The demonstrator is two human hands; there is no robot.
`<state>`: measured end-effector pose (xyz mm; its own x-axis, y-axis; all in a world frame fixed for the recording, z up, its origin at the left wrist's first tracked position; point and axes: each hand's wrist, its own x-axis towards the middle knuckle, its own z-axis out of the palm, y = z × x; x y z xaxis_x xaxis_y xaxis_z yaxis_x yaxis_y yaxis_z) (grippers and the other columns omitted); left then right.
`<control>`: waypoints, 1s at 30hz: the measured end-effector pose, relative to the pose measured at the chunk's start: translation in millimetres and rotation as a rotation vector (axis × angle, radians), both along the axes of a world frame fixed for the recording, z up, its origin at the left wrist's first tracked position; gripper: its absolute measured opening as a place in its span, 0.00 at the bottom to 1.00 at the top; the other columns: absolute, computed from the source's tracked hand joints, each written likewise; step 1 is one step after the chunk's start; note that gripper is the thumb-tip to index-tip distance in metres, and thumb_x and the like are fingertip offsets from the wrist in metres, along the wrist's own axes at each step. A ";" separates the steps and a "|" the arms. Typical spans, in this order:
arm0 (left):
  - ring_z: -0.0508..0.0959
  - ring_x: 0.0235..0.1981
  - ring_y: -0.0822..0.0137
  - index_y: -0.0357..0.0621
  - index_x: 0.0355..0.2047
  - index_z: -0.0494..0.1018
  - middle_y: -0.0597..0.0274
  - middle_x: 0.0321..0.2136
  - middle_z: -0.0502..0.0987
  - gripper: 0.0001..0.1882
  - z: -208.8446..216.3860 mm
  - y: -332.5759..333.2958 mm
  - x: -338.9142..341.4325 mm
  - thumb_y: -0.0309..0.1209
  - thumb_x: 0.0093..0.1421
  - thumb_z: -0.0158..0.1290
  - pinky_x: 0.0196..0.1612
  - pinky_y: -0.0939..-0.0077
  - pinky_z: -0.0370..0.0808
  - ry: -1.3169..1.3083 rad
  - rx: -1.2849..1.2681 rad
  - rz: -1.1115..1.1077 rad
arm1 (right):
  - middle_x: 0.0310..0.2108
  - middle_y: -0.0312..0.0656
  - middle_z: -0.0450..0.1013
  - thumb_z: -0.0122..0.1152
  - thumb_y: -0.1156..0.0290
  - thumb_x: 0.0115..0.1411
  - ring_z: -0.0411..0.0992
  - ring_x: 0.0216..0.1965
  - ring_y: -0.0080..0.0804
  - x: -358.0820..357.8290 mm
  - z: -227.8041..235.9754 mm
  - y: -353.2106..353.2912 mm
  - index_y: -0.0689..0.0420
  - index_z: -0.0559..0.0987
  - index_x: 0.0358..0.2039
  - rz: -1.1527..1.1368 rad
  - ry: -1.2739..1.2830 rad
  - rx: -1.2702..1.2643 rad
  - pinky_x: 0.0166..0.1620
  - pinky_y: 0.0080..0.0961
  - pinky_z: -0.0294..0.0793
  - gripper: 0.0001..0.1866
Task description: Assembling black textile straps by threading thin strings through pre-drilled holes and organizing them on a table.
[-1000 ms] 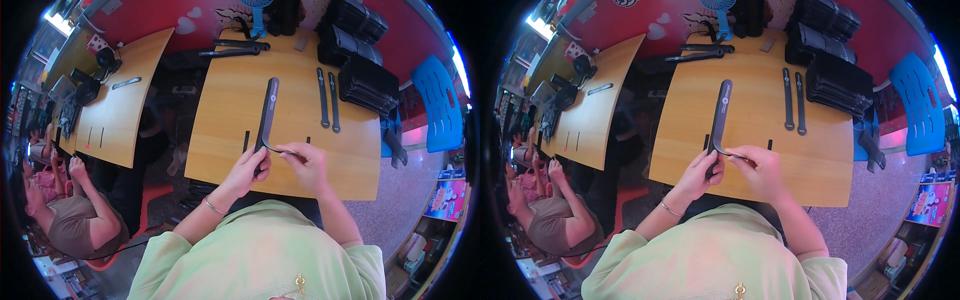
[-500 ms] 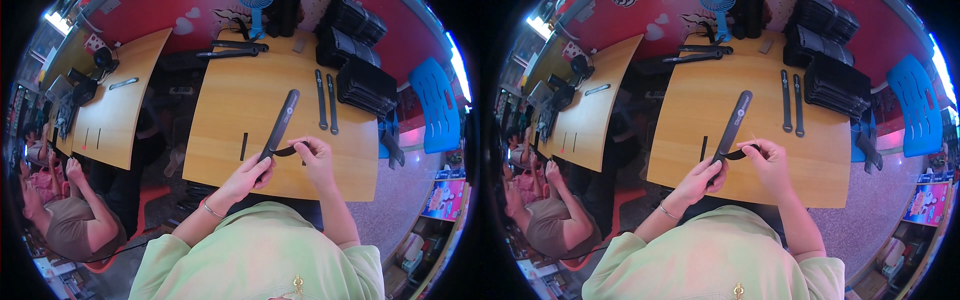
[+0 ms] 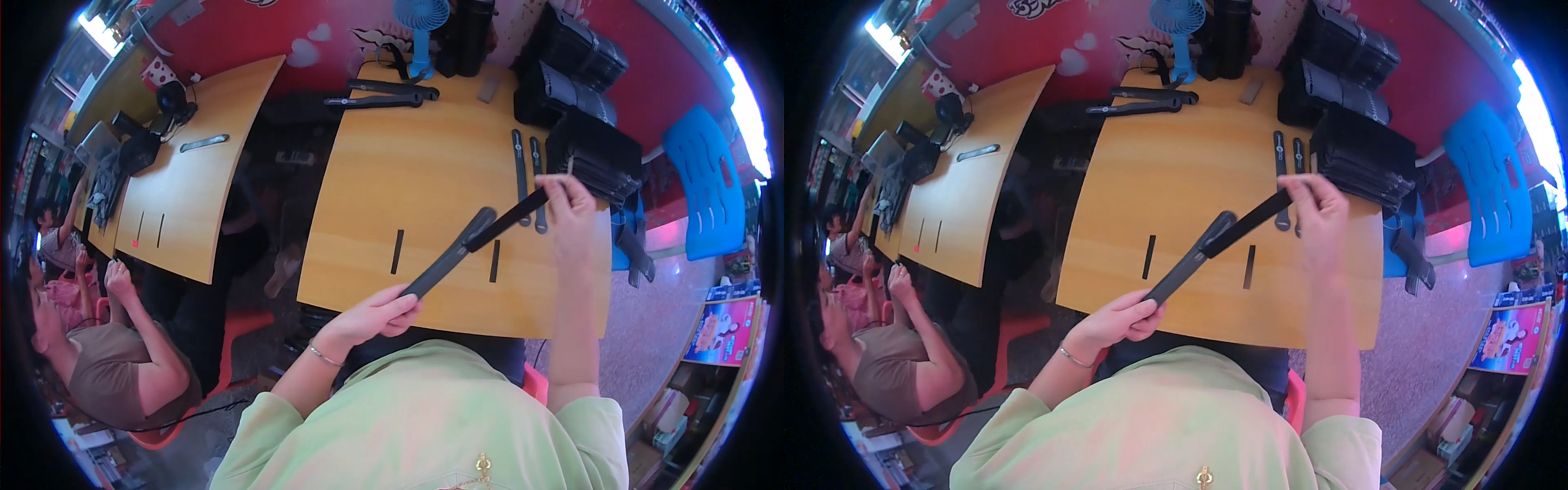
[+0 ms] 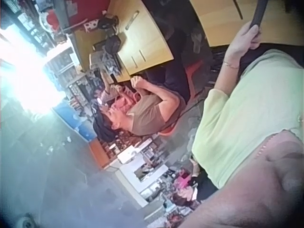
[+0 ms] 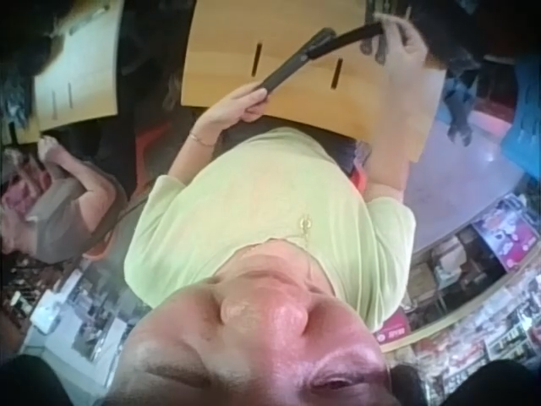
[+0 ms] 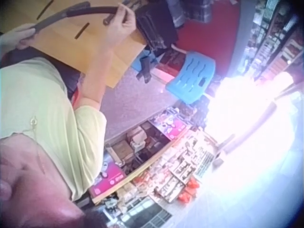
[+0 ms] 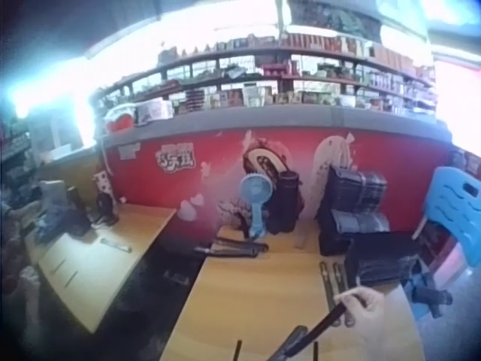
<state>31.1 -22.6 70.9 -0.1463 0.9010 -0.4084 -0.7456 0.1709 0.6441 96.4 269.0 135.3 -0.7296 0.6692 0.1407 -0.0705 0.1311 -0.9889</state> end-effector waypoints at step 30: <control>0.54 0.13 0.78 0.44 0.36 0.64 0.71 0.16 0.58 0.17 -17.5 -29.8 -12.5 0.44 0.68 0.32 0.17 0.85 0.51 -0.137 0.098 0.463 | 0.38 0.36 0.77 0.60 0.64 0.52 0.75 0.36 0.34 -21.6 -79.3 8.1 0.50 0.81 0.36 0.162 -0.383 1.092 0.38 0.25 0.74 0.11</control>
